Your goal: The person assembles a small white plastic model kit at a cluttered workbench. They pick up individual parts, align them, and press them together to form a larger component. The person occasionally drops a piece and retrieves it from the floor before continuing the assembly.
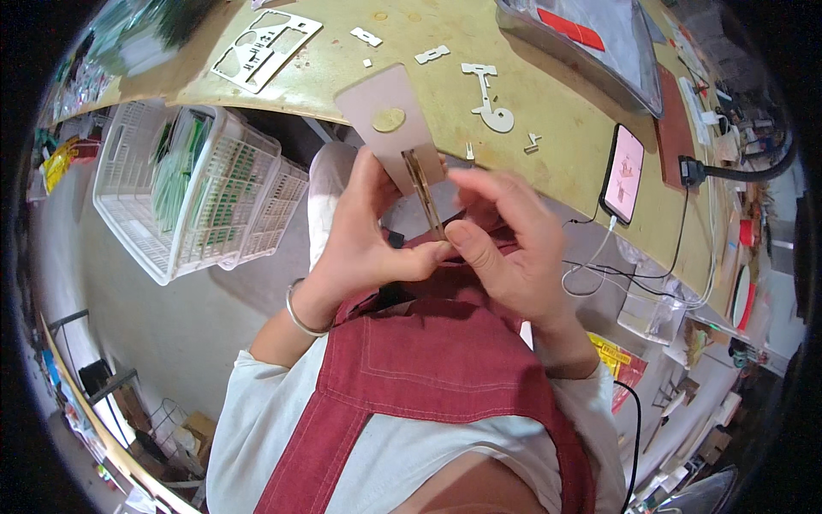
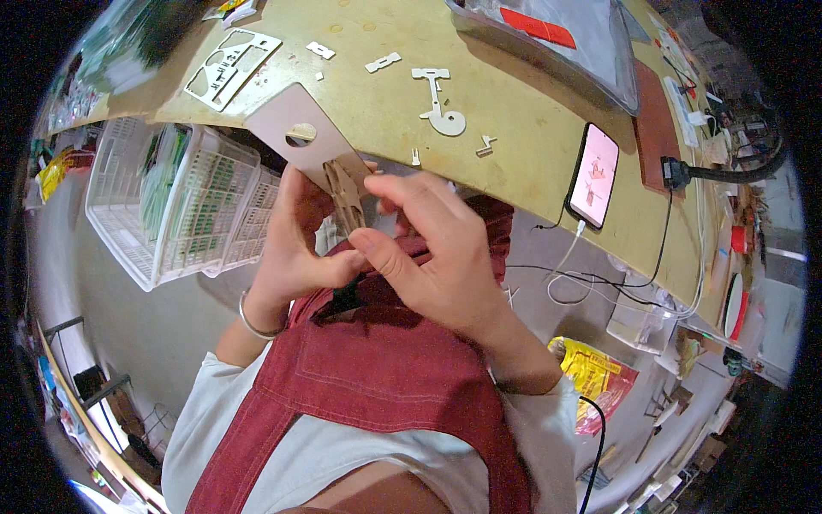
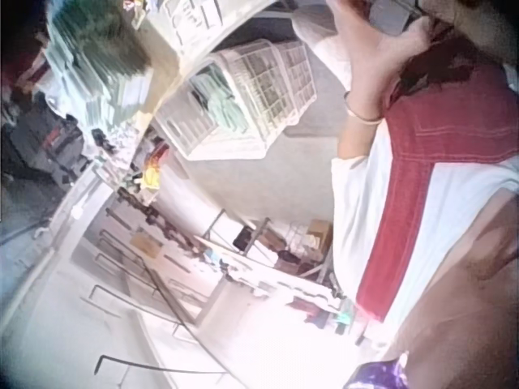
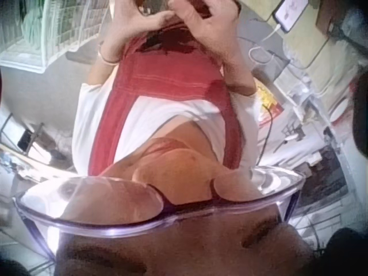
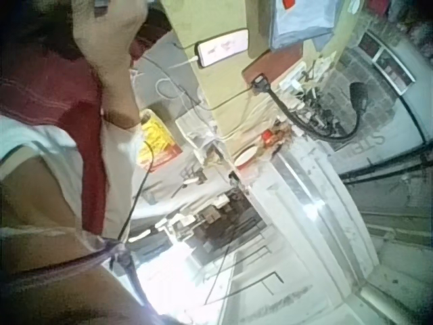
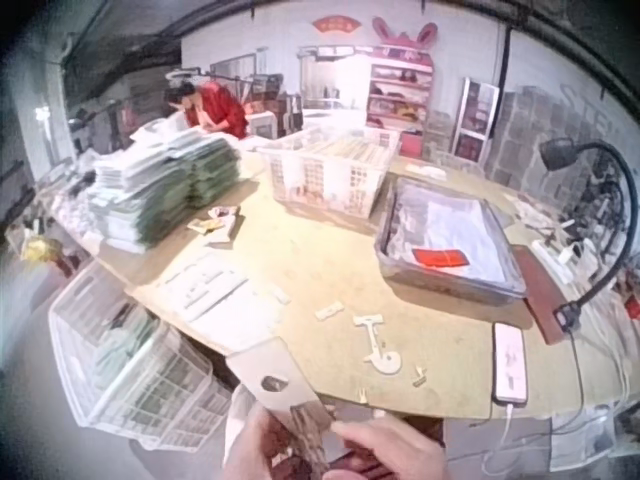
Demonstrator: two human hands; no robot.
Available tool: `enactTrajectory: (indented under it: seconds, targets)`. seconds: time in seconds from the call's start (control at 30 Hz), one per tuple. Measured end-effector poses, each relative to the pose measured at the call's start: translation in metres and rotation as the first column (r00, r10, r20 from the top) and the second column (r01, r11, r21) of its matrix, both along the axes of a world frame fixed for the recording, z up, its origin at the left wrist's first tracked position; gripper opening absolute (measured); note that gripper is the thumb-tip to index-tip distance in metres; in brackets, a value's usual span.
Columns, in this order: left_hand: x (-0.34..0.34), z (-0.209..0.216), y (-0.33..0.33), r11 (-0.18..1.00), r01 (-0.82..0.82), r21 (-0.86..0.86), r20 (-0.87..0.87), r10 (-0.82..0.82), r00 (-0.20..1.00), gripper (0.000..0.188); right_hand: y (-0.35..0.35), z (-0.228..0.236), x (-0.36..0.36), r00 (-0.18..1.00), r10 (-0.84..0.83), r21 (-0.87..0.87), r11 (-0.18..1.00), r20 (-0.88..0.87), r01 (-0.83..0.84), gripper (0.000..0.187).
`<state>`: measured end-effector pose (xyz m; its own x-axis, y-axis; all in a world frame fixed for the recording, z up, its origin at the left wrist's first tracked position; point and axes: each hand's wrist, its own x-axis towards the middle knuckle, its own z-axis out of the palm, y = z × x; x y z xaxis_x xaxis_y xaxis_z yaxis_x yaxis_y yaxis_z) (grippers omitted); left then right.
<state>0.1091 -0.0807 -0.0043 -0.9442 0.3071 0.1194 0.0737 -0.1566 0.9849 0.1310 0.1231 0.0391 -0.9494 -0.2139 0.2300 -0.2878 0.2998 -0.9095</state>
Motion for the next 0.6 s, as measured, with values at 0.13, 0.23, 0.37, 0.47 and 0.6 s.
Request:
enactTrajectory:
  seconds: [0.13, 0.23, 0.37, 0.47, 0.6]
  targets:
    - [0.001, -0.011, 0.003, 0.978, -0.098, -0.184, -0.193, 0.062, 0.979, 0.101, -0.016, -0.017, 0.006, 0.990, -0.049, -0.114, 0.991, 0.131, 0.065, 0.041]
    - [0.005, -0.023, 0.006, 0.977, -0.150, -0.151, -0.230, 0.113, 0.967, 0.099, -0.024, -0.021, 0.004, 0.996, -0.071, -0.074, 0.994, 0.054, 0.075, 0.038]
    - [0.005, -0.031, 0.014, 0.981, -0.176, -0.082, -0.350, 0.137, 0.927, 0.096, -0.029, -0.023, -0.002, 0.990, -0.098, 0.057, 0.993, -0.105, 0.104, 0.034]
    - [0.002, -0.030, 0.017, 0.988, -0.149, -0.048, -0.385, 0.120, 0.915, 0.094, -0.033, -0.029, -0.007, 0.964, -0.123, 0.035, 0.990, -0.235, 0.134, 0.031]
    - [-0.003, -0.046, 0.025, 0.982, -0.170, 0.083, -0.460, 0.189, 0.868, 0.086, -0.040, -0.026, 0.001, 0.964, -0.170, -0.011, 0.985, -0.206, 0.172, 0.025]
